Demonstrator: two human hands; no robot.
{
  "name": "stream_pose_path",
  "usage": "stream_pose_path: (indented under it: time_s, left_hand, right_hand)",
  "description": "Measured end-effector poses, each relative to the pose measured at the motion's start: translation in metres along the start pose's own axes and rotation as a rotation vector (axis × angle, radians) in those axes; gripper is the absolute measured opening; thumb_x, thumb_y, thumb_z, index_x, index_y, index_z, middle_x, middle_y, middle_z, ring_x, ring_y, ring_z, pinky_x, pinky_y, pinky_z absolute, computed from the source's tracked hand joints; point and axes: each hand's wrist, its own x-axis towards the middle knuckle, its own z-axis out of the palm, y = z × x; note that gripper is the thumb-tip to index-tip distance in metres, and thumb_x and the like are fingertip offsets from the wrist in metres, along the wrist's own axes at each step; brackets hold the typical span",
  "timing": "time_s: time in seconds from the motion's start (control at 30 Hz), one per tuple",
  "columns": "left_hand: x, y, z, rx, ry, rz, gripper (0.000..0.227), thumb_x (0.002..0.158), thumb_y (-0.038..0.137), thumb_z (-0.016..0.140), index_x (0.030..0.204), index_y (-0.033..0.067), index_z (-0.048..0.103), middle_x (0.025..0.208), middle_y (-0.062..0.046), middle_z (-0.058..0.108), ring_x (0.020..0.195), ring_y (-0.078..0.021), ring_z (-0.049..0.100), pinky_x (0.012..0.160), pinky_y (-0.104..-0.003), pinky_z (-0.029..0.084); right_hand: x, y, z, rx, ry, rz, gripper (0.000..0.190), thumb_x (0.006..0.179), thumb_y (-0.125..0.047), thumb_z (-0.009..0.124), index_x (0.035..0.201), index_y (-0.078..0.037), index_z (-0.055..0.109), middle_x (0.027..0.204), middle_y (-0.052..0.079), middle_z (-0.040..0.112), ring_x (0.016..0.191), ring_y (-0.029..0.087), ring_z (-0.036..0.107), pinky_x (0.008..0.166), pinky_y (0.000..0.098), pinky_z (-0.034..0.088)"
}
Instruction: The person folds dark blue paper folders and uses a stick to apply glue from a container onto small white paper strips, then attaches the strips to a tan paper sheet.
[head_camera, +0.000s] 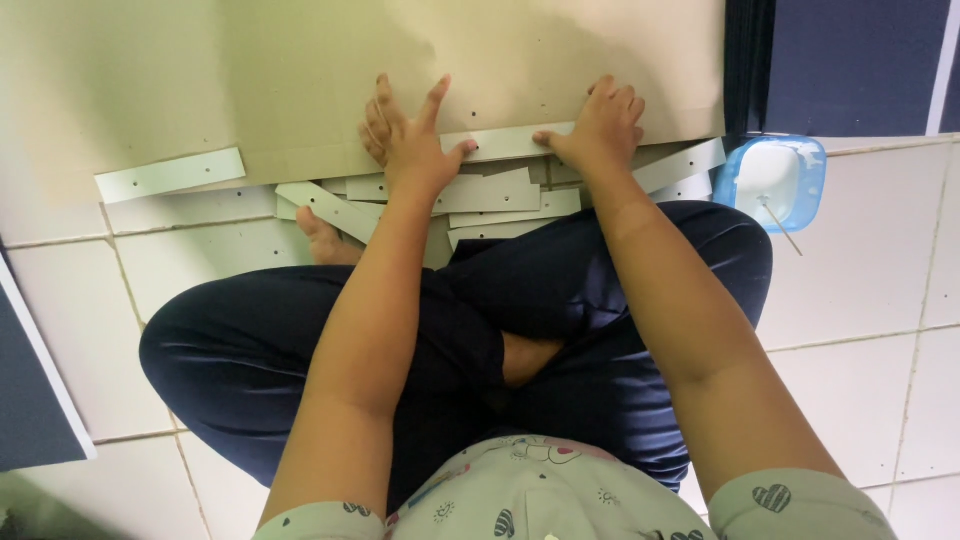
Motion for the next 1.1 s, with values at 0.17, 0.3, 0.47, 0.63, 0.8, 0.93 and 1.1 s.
stream_pose_path:
  time_s: [0.17,0.3,0.47,0.63,0.8,0.93,1.1]
  left_hand:
    - [0.002,0.001,0.004,0.037,-0.062,-0.087,0.093,0.091,0.064,0.076,0.162,0.0583,0.016,0.160,-0.011,-0.034,0.156,-0.0468,-0.018,0.125,-0.069,-0.007]
    - [0.003,-0.001,0.008,0.001,-0.055,-0.120,0.094,0.089,0.065,0.078,0.162,0.0587,0.019,0.157,-0.009,-0.038,0.156,-0.0462,-0.021,0.124,-0.070,-0.009]
    - [0.006,-0.009,0.014,-0.039,-0.007,-0.054,0.084,0.092,0.063,0.073,0.160,0.0562,0.024,0.162,-0.011,-0.028,0.156,-0.0476,-0.013,0.122,-0.073,-0.004]
    - [0.008,-0.013,0.020,-0.118,0.107,0.055,0.058,0.099,0.056,0.060,0.153,0.0524,0.040,0.164,-0.009,-0.011,0.154,-0.0463,0.005,0.119,-0.074,0.009]
    - [0.023,-0.023,0.048,0.068,0.186,0.346,0.034,0.092,0.035,0.067,0.126,0.0284,0.068,0.147,-0.020,0.042,0.124,-0.0435,0.042,0.095,-0.062,0.035]
    - [0.027,-0.025,0.062,0.012,0.305,0.466,0.017,0.087,0.032,0.074,0.104,0.0266,0.075,0.109,-0.006,0.065,0.093,-0.0329,0.070,0.075,-0.048,0.057]
    - [0.039,-0.038,0.033,0.330,0.487,0.654,0.021,0.074,0.029,0.080,0.092,0.0261,0.070,0.087,-0.003,0.065,0.081,-0.0294,0.065,0.065,-0.045,0.054]
  right_hand:
    - [0.002,-0.002,0.005,-0.014,0.024,-0.009,0.095,0.061,-0.068,0.099,0.120,-0.016,0.046,0.126,0.012,0.048,0.119,0.034,0.045,0.088,0.0540,0.050]
    - [0.005,0.000,0.010,-0.037,0.039,-0.018,0.096,0.061,-0.069,0.098,0.121,-0.016,0.044,0.125,0.012,0.048,0.116,0.033,0.047,0.086,0.0525,0.051]
    - [0.000,0.000,0.006,0.000,0.021,-0.071,0.087,0.067,-0.064,0.097,0.120,-0.017,0.046,0.126,0.012,0.048,0.118,0.033,0.046,0.089,0.0540,0.048]
    - [0.008,0.011,0.027,0.017,0.126,-0.297,0.070,0.079,-0.068,0.085,0.121,-0.021,0.055,0.120,0.011,0.052,0.112,0.033,0.049,0.081,0.0519,0.047]
    - [-0.009,-0.006,0.021,0.062,0.095,-0.644,0.024,0.093,-0.038,0.075,0.107,-0.021,0.066,0.103,0.000,0.064,0.098,0.027,0.063,0.077,0.0509,0.042]
    - [-0.036,-0.025,0.011,0.009,0.108,-0.767,0.014,0.098,-0.036,0.070,0.106,-0.025,0.066,0.092,-0.005,0.062,0.096,0.020,0.065,0.087,0.0453,0.048]
    - [-0.038,-0.053,0.023,-0.027,0.315,-1.013,0.012,0.094,-0.032,0.074,0.100,-0.026,0.066,0.088,-0.009,0.063,0.089,0.016,0.065,0.079,0.0388,0.047]
